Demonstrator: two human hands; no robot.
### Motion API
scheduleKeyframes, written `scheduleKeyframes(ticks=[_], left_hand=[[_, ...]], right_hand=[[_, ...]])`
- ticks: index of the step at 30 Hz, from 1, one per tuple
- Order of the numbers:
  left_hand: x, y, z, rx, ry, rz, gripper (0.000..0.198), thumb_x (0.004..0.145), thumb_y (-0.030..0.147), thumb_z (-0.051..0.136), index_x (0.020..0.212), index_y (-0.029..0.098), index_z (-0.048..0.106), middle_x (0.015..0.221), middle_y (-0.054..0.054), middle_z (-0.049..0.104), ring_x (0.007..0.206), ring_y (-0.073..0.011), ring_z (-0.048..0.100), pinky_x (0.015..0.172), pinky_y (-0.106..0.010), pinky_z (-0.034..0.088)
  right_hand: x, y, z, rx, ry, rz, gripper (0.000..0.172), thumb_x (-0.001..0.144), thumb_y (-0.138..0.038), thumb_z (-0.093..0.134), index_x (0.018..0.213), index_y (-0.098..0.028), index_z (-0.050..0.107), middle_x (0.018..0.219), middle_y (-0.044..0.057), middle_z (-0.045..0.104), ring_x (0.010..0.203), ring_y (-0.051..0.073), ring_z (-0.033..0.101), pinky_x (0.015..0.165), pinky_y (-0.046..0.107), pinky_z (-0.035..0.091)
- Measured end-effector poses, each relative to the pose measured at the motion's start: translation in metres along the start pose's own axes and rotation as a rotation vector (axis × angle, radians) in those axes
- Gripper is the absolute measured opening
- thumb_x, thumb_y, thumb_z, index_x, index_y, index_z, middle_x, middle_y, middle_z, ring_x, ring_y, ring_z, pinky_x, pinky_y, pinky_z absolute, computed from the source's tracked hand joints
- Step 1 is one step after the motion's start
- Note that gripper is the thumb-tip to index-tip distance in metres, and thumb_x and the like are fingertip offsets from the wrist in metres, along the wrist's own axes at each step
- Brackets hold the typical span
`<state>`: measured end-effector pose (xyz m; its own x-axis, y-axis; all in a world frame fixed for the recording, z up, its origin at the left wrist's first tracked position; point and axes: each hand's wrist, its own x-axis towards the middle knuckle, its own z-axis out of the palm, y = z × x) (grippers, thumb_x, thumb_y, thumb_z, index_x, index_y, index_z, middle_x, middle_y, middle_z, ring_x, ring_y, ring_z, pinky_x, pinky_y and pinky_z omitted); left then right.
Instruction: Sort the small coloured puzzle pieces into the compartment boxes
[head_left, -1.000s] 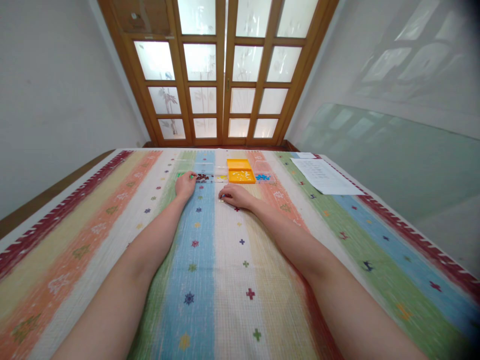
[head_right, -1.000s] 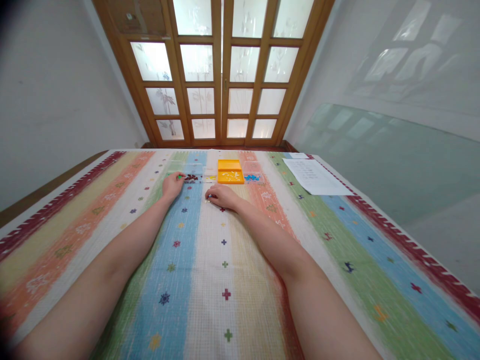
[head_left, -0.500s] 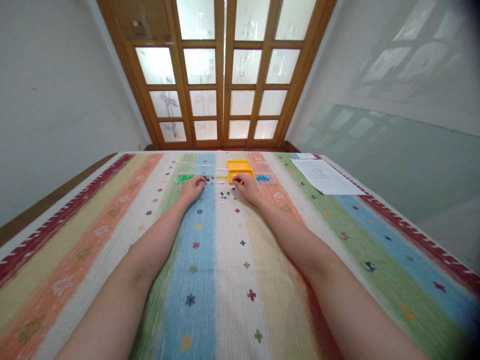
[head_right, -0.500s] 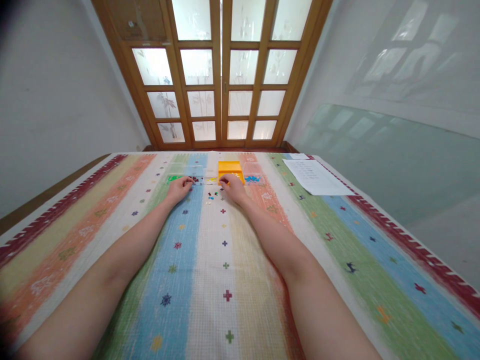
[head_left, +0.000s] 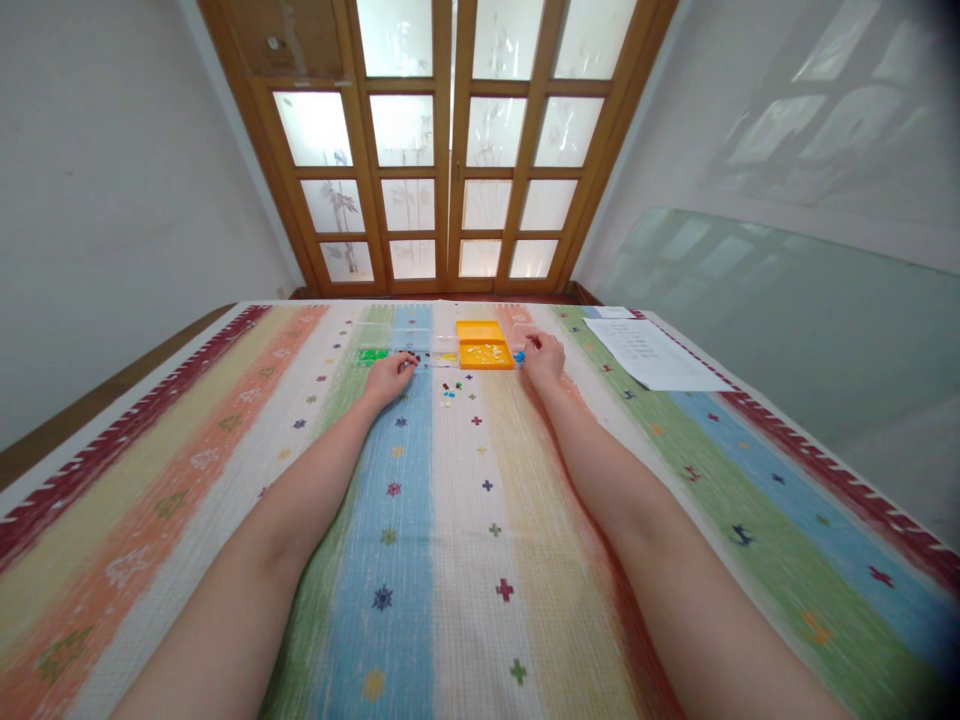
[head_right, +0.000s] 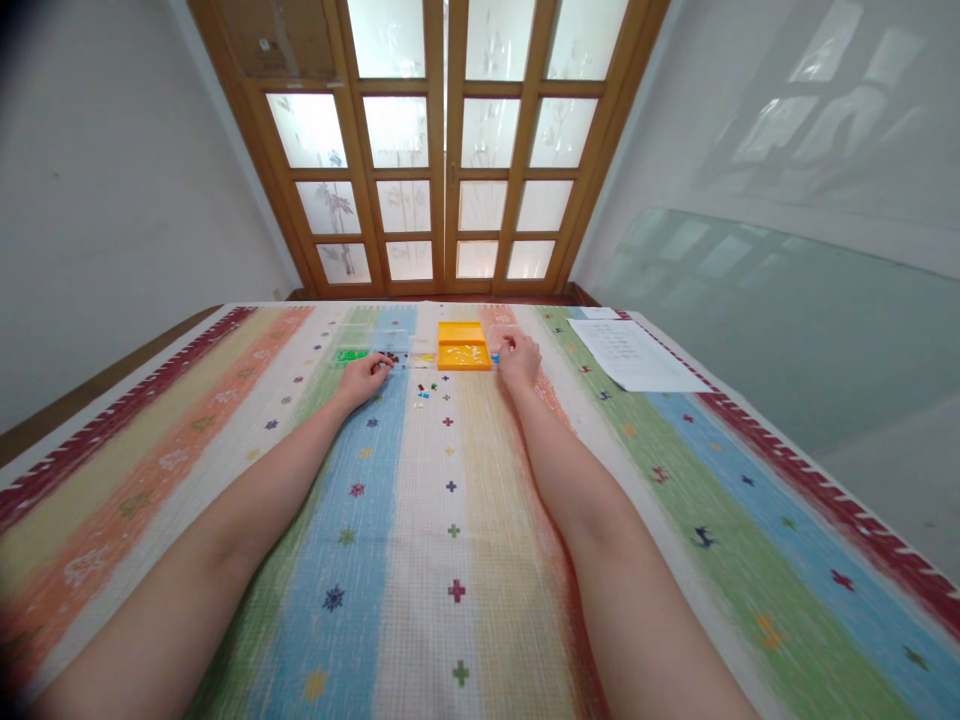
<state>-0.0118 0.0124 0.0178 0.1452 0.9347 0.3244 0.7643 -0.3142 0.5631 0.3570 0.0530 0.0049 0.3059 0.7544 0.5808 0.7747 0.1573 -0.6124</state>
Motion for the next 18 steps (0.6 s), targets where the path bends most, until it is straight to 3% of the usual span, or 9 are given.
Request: scheduleKeyframes(ticks=[4, 9, 13, 18], left_hand=[[0.0, -0.001, 0.001, 0.007, 0.001, 0.02, 0.026, 0.092, 0.028, 0.056, 0.107, 0.021, 0.077, 0.072, -0.001, 0.065, 0.071, -0.0189, 0.059, 0.068, -0.028, 0.039], [0.0, -0.002, 0.003, 0.007, 0.005, 0.035, 0.026, 0.092, 0.027, 0.056, 0.107, 0.021, 0.076, 0.072, -0.001, 0.065, 0.072, -0.0192, 0.06, 0.068, -0.028, 0.039], [0.001, -0.004, 0.004, 0.012, 0.002, 0.029, 0.026, 0.092, 0.028, 0.056, 0.106, 0.022, 0.077, 0.072, -0.001, 0.065, 0.072, -0.0194, 0.06, 0.068, -0.028, 0.039], [0.002, -0.002, 0.003, 0.026, -0.016, 0.02, 0.027, 0.092, 0.029, 0.055, 0.108, 0.022, 0.076, 0.074, -0.001, 0.067, 0.072, -0.0194, 0.06, 0.068, -0.028, 0.04]], right_hand=[[-0.006, -0.012, 0.004, 0.133, -0.117, -0.125, 0.028, 0.089, -0.02, 0.048, 0.101, -0.02, 0.073, 0.11, 0.01, 0.073, 0.103, 0.025, 0.063, 0.096, 0.039, 0.048], [-0.024, -0.038, 0.013, 0.259, -0.488, -0.281, 0.024, 0.09, -0.021, 0.052, 0.099, -0.021, 0.075, 0.098, 0.006, 0.075, 0.087, 0.02, 0.065, 0.083, 0.032, 0.049], [-0.039, -0.059, 0.015, 0.215, -0.761, -0.46, 0.018, 0.087, -0.018, 0.058, 0.093, -0.021, 0.075, 0.089, 0.003, 0.074, 0.081, 0.018, 0.064, 0.075, 0.027, 0.045], [-0.046, -0.073, 0.011, 0.084, -0.84, -0.567, 0.014, 0.084, -0.016, 0.063, 0.091, -0.02, 0.075, 0.086, 0.003, 0.072, 0.077, 0.016, 0.059, 0.071, 0.025, 0.04]])
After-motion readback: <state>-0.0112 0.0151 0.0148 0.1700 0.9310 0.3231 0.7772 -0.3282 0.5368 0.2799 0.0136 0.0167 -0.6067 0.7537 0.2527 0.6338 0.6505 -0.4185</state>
